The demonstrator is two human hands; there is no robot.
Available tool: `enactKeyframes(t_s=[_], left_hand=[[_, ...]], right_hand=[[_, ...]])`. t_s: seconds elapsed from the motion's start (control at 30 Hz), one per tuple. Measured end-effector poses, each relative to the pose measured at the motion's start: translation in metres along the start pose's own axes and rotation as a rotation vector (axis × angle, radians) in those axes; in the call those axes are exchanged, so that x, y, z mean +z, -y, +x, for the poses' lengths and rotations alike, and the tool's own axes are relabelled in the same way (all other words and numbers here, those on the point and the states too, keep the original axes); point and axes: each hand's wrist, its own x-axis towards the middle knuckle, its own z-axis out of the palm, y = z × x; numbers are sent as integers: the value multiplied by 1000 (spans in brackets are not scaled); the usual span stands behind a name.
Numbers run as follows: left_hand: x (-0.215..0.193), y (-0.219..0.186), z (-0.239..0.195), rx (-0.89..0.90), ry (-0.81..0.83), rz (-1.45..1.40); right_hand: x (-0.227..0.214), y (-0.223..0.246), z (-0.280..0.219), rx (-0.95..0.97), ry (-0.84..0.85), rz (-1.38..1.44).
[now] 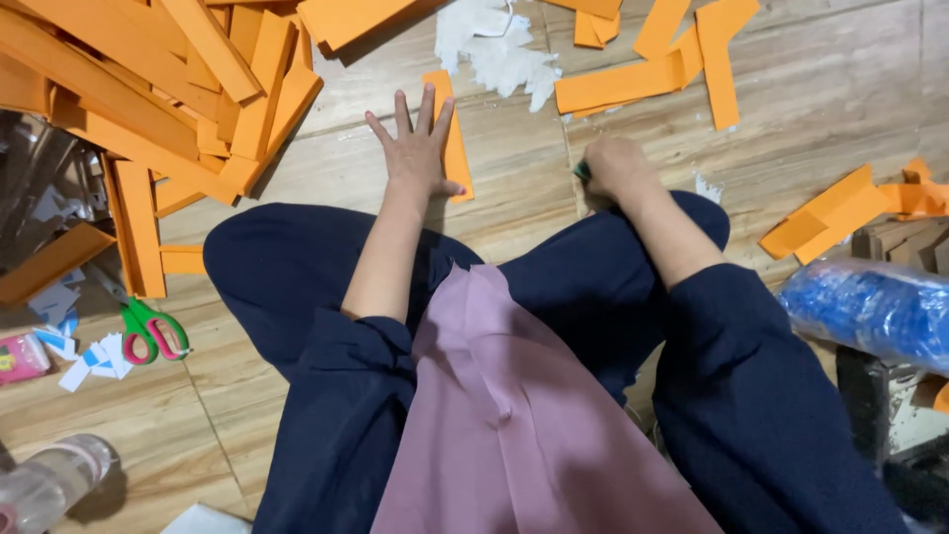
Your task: Applying glue to orange paper strips and folding them before stacking them in a pile.
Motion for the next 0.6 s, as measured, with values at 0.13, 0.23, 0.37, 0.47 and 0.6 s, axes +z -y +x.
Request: enactKeyframes(t_s=[0.13,0.23,0.37,0.47,0.6], left_hand=[[-5,2,2,17,0,-27],[-7,4,1,31,4,-24],[11,5,10,30,-125,-95],[10,5,8,20,-121,-110],[6,6,10,29,-117,-96]], right_hand=[[10,14,25,-135,-430,67],[-24,53,16,-285,-483,307],[-28,93,14,-355,-590,274],[-41,108,0,-354,-673,281],[-42,102,-5,-383,-696,430]])
